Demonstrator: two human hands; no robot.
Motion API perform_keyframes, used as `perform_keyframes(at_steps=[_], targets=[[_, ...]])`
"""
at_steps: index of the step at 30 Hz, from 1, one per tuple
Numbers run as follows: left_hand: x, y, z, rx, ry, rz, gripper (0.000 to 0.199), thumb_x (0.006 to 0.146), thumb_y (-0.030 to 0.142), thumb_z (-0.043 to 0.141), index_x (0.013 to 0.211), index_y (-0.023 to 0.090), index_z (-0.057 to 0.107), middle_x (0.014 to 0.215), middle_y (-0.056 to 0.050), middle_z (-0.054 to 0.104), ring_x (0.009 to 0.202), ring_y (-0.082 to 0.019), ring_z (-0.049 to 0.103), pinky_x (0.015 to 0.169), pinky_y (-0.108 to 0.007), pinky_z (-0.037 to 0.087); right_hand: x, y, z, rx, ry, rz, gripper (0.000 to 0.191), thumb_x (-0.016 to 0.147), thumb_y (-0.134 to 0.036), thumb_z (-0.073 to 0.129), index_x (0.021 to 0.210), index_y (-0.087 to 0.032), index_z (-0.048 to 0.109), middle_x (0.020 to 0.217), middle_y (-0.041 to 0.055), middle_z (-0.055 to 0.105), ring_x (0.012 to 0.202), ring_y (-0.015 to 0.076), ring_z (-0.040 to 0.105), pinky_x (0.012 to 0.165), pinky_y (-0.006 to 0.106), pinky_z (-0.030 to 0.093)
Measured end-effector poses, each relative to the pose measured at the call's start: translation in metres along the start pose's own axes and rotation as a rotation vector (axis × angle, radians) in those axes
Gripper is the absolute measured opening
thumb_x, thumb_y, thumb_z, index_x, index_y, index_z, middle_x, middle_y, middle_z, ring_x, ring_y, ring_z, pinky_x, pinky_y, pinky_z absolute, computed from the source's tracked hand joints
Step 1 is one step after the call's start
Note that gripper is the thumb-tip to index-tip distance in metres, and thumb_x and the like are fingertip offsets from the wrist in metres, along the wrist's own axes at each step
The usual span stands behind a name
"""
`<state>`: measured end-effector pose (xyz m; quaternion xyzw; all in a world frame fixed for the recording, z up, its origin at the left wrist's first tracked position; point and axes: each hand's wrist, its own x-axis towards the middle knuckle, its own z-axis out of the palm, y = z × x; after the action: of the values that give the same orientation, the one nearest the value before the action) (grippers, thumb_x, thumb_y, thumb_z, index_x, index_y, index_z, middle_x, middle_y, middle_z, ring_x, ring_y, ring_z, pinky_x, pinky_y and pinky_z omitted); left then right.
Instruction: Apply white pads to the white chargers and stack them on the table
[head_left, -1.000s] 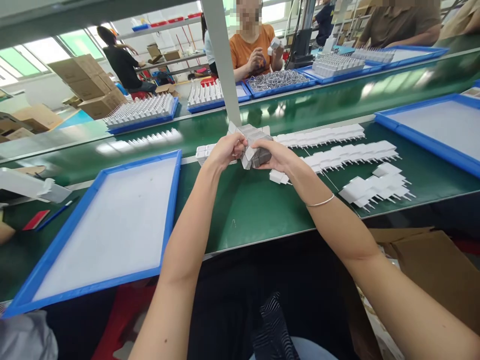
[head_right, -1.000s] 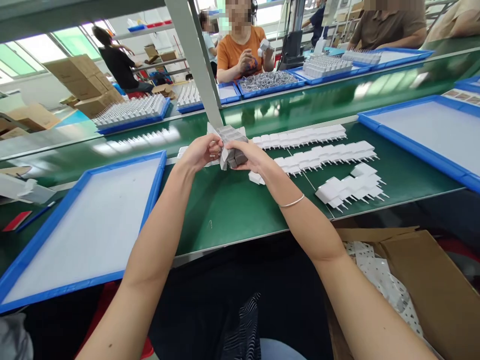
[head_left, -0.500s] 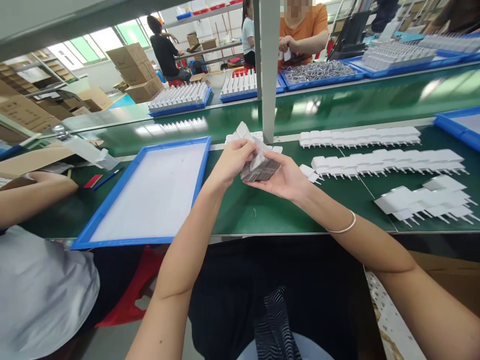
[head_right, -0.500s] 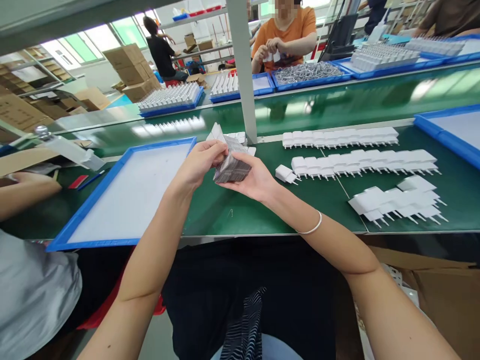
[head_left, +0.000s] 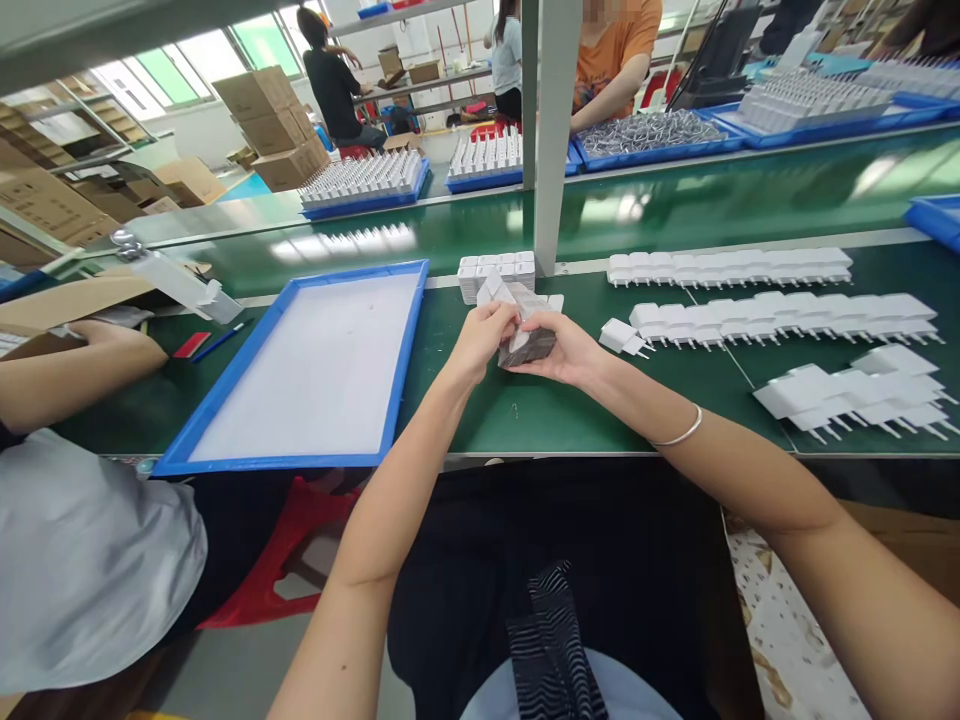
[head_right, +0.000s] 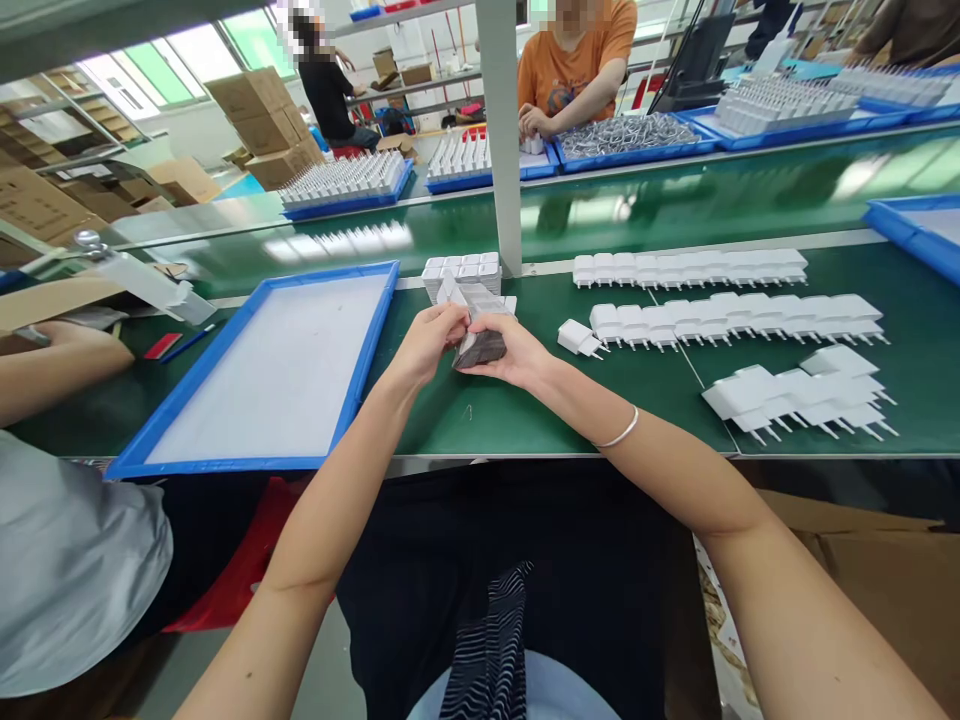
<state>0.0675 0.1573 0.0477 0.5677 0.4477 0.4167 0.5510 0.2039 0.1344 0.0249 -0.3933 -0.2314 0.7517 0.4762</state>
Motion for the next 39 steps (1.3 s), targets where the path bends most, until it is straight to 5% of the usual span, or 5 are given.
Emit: perform_keyframes(at_steps=[9,23,31,39], targets=[[0.002,-0.011,-0.013,-0.076,0.022,0.022,0.041,0.088,0.022,0.057,0.055,0.019,0.034,0.054,0.006,0.025,0.05,-0.006,0.024,0.05,-0.021,0.026,0.003,0.0,-0.001,0.021,0.054,0.017,0.029,0.07,-0.014,0.062,0.098,-0.02,0.063,0.091,0.0036,0.071,0.093,0.0227,0.07,0.088,0.046,0.063],[0.009,-0.003,-0.025,0.04,0.011,0.096,0.042,0.082,0.02,0.062,0.049,0.017,0.036,0.051,0.005,0.03,0.051,-0.006,0.026,0.051,-0.023,0.02,0.0,0.002,0.006,0.089,0.012,0.066,0.035,0.073,-0.012,0.06,0.107,-0.016,0.064,0.094,0.0059,0.073,0.092,0.0222,0.071,0.084,0.043,0.065],[0.004,-0.004,-0.035,0.06,0.05,0.171,0.017,0.076,0.03,0.072,0.069,0.015,0.067,0.062,0.002,0.053,0.06,-0.009,0.044,0.057,-0.024,0.032,0.0,-0.001,0.004,0.112,0.003,0.066,0.035,0.073,-0.013,0.062,0.108,-0.019,0.063,0.099,0.0054,0.074,0.098,0.023,0.071,0.088,0.044,0.064],[-0.002,-0.008,-0.045,0.152,0.126,0.216,0.009,0.073,0.023,0.075,0.078,0.016,0.073,0.054,0.006,0.04,0.055,-0.009,0.034,0.058,-0.025,0.029,0.0,-0.003,0.004,0.114,0.004,0.073,0.039,0.074,-0.015,0.061,0.113,-0.018,0.062,0.103,0.0055,0.073,0.099,0.0225,0.071,0.088,0.042,0.063]])
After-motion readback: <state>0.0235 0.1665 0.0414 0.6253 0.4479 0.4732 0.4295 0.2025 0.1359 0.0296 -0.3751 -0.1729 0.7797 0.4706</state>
